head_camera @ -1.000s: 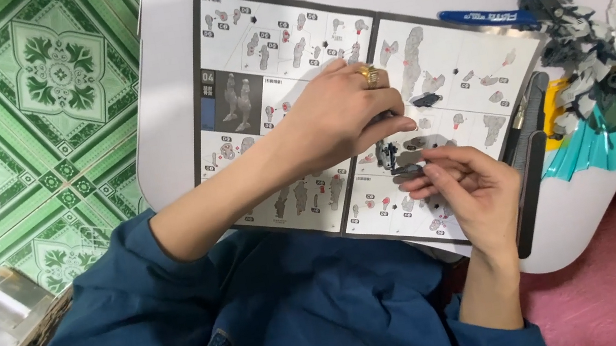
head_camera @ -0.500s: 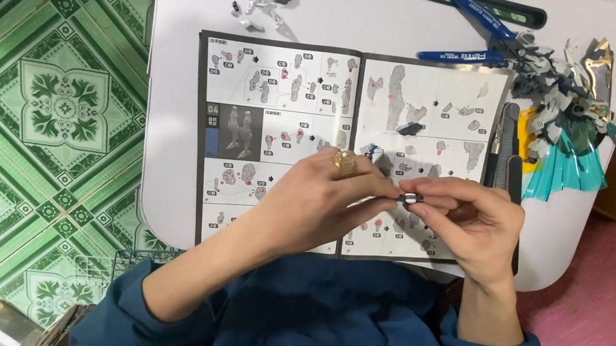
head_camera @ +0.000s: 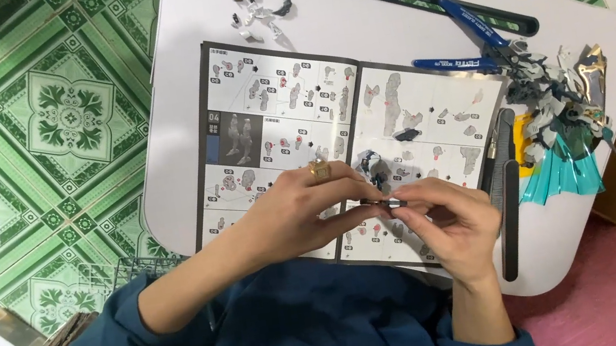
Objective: Sanding and refining small plastic model parts using a hand tool while following an instruction manual.
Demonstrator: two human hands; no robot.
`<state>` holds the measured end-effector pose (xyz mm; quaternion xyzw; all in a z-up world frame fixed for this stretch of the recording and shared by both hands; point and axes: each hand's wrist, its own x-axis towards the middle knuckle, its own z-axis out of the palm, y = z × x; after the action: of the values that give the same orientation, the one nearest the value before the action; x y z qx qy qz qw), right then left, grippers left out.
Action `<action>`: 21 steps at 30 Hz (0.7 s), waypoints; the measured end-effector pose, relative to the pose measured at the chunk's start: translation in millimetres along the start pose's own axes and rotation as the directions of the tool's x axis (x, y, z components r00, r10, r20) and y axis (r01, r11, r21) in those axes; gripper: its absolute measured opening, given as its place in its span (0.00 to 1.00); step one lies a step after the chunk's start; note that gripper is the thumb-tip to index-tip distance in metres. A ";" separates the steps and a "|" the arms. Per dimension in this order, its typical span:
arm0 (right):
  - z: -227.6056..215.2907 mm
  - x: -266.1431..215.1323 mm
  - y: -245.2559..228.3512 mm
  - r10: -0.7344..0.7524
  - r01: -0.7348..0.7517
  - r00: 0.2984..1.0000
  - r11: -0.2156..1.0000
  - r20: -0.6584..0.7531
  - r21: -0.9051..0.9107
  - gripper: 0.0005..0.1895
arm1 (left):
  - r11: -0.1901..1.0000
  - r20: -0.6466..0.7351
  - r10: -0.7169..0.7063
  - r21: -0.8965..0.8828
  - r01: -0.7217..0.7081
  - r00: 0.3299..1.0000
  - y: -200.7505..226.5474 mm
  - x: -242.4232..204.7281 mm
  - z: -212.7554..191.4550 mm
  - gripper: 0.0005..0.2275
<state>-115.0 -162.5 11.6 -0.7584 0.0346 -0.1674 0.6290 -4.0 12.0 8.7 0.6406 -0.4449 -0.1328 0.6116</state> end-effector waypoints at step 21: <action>2.9 -29.3 9.0 0.229 -0.235 0.968 0.970 -0.098 -0.058 0.14 | 0.978 -0.067 -0.206 0.006 0.207 0.976 14.7 -5.5 13.7 0.10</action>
<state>-140.3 -153.9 -3.8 -0.7620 0.1574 -0.1254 0.6156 -22.9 9.1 16.9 0.6914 -0.3565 -0.1712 0.6046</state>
